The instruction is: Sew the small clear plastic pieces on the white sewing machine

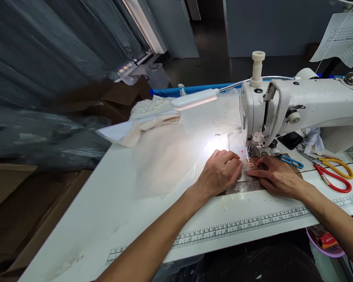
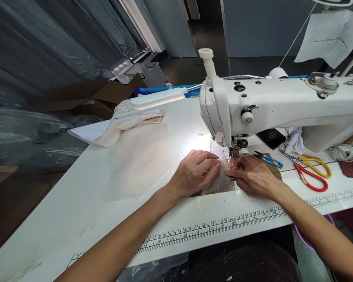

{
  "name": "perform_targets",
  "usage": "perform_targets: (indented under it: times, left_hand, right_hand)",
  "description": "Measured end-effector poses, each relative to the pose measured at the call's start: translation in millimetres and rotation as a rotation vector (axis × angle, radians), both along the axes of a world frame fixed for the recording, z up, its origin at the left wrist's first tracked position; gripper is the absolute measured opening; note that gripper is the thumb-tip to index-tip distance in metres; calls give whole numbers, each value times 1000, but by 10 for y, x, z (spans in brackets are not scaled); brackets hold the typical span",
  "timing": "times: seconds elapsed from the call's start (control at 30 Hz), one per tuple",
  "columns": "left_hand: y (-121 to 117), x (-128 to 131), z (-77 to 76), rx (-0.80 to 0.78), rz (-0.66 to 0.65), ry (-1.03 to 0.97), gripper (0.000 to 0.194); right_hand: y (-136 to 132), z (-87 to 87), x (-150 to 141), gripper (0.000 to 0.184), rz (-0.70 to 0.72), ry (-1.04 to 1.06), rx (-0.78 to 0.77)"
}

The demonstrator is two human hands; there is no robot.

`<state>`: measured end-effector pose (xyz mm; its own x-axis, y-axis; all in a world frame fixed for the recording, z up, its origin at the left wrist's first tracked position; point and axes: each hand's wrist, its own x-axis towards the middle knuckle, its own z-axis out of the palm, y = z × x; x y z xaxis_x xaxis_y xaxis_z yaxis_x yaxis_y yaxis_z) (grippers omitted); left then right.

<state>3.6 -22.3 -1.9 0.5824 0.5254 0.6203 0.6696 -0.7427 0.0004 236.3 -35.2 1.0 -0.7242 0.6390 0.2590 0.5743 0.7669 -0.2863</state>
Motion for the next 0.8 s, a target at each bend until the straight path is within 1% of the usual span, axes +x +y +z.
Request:
perform_targets:
  times: [0.13, 0.2, 0.3, 0.63, 0.8]
  left_hand:
    - [17, 22, -55, 12, -26, 56, 20]
    - [21, 22, -70, 5, -35, 99, 21]
    - [21, 14, -76, -12, -16, 147, 23]
    - [-15, 5, -71, -89, 34, 238, 30]
    - [-30, 5, -66, -115, 47, 255, 35]
  right_hand:
    - [-11, 3, -2, 32, -2, -1, 22]
    - [-18, 9, -8, 31, -12, -14, 36]
    - [-30, 17, -19, 29, -18, -26, 53]
    - [-34, -9, -18, 29, -14, -38, 103]
    - [-43, 10, -34, 30, -21, -68, 106]
